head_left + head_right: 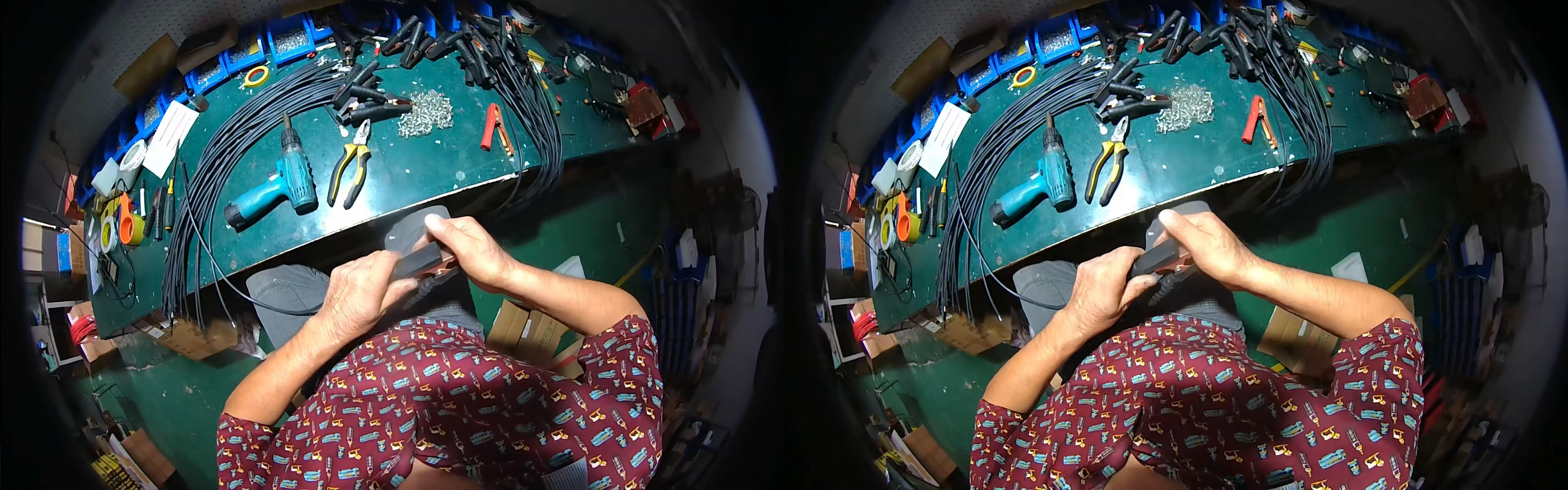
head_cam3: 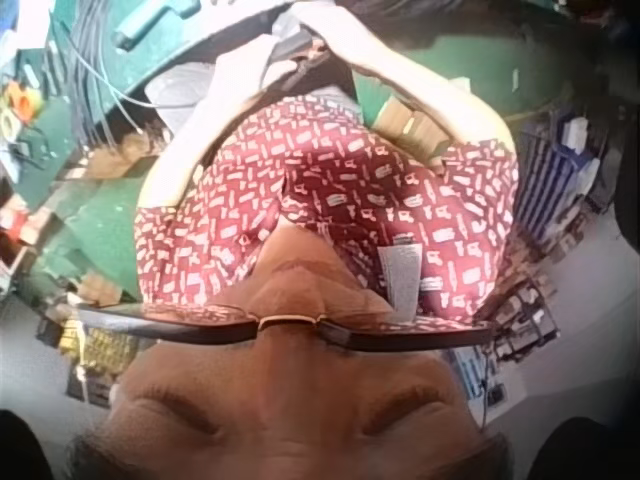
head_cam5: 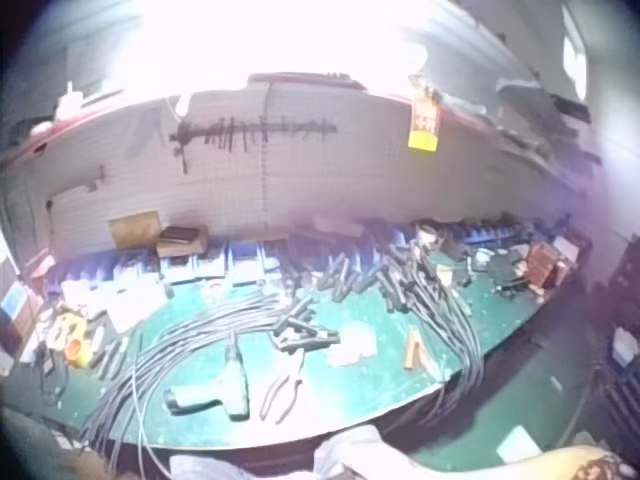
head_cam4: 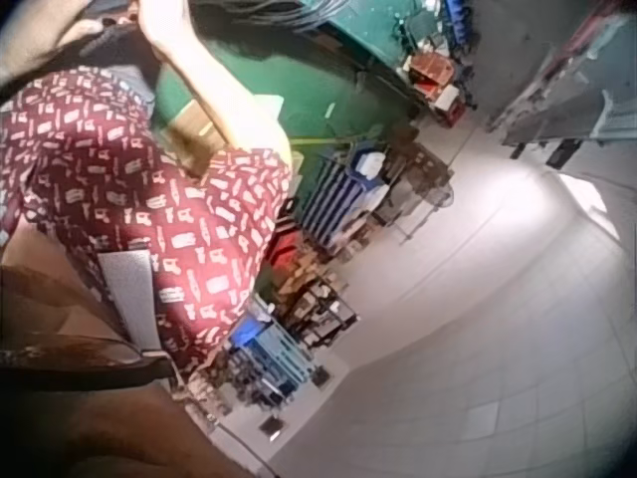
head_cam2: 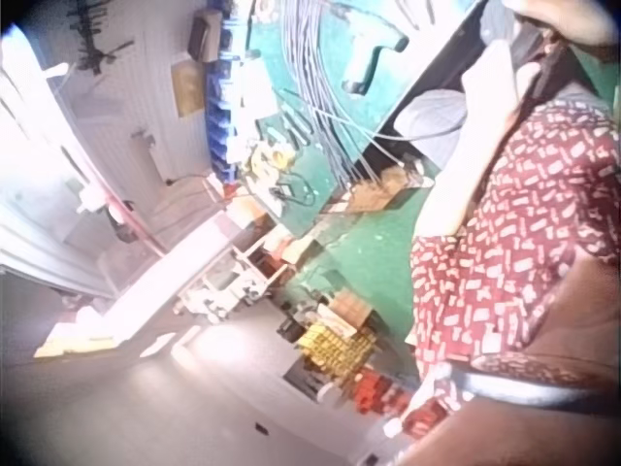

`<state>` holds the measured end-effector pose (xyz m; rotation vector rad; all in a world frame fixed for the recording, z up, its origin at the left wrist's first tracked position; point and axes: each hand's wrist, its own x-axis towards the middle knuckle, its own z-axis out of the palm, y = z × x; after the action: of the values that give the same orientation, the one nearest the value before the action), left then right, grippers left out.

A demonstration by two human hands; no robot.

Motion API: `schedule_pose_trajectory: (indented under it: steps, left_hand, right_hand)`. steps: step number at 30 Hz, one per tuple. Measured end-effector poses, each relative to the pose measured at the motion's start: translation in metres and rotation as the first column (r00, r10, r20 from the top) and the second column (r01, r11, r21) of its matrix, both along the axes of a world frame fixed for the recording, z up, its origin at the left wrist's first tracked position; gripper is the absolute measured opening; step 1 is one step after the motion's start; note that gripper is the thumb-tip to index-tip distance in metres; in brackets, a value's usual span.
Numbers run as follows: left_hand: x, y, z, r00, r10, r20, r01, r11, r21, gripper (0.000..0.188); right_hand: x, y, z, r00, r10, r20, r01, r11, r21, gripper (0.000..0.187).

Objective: The person repeatedly strips the ends of black cables with pliers, inserts metal connectors, and secures them using a power drill. Finished cables are placed on the workbench.

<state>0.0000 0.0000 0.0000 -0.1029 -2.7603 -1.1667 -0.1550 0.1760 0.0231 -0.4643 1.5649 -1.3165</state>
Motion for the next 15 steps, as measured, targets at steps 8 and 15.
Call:
schedule_pose_trajectory:
  steps: [8,15]
  left_hand:
    - [0.001,-0.008,-0.010,0.869,-0.377,0.322,0.122,0.792,0.599,0.038]
    - [-0.002,0.007,-0.007,0.915,-0.298,0.273,0.154,0.882,0.446,0.044]
  right_hand:
    - [0.004,0.001,-0.002,0.969,0.179,-0.169,-0.174,0.984,0.039,0.057]
    - [0.008,-0.005,0.002,0.873,0.201,-0.445,-0.242,0.969,-0.038,0.054]
